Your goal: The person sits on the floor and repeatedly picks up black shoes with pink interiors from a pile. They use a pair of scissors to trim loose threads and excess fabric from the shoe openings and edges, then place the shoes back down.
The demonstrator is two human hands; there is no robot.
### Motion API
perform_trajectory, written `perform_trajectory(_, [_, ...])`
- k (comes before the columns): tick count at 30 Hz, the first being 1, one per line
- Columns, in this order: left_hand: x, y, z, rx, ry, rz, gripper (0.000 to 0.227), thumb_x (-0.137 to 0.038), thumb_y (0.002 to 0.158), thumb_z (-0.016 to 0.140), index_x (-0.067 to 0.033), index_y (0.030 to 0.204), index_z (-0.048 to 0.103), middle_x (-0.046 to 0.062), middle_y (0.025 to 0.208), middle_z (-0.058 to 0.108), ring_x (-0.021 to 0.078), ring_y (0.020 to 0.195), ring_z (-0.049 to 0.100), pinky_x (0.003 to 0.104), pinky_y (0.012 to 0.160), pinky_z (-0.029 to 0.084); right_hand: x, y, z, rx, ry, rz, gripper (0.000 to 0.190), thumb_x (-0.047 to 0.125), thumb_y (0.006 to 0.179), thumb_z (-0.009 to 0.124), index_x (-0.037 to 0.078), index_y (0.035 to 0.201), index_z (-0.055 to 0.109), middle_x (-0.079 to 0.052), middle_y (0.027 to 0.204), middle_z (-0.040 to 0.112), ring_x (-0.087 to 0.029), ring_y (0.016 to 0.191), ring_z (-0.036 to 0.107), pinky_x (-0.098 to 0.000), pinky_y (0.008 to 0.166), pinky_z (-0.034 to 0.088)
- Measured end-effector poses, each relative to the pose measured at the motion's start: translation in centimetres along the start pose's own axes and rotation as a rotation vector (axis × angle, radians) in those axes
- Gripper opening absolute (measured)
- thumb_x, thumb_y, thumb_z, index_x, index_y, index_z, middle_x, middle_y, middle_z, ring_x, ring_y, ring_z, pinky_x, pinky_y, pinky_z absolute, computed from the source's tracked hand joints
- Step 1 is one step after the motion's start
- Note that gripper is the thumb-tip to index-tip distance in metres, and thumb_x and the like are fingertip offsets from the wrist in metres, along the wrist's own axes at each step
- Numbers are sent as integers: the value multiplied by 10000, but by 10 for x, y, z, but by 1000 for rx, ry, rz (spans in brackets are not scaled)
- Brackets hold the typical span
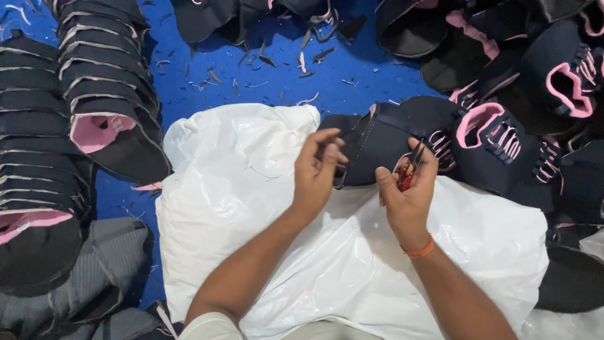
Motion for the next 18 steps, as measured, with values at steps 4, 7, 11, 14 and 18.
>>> perform_trajectory(4, [-30,-4,20,134,208,98,373,-145,1001,685,-13,1340,600,87,1075,649,84,905,598,252,770,524,0,0,-2,1,-26,-14,632,100,1004,702,18,1505,325,9,950,481,-29,606,477,-189,471,422])
perform_trajectory(7, [-21,-7,18,114,444,135,297,-113,952,760,-15,1225,692,85,945,696,88,805,623,260,690,515,0,1,-2,-3,-61,-25,614,106,1010,701,18,1500,340,1,943,495,-30,603,474,-190,469,419])
perform_trajectory(11, [0,-7,12,105,420,9,71,-74,997,691,-10,1026,699,53,832,696,91,705,634,267,633,510,-1,3,-5,-29,-46,-13,582,106,1023,681,12,1486,343,-8,954,522,-35,605,498,-193,471,434])
perform_trajectory(14, [9,-8,16,153,405,-21,102,-83,1030,625,-3,967,623,44,822,658,90,716,627,264,655,518,-4,5,-8,-47,-35,-10,576,106,1021,676,8,1476,337,-19,983,545,-40,601,511,-194,466,439])
perform_trajectory(18, [23,-9,17,182,287,-147,165,-146,1068,592,-16,966,581,29,799,637,83,734,615,255,674,523,-6,5,-9,-50,-30,-44,568,103,1024,677,6,1468,336,-36,1002,574,-47,612,527,-198,470,440])
Point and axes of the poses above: each hand's wrist, its own y-axis towards the middle knuckle, its own z-axis out of the palm, x = y × z, the point moved 10 cm from there along y, towards the middle knuckle
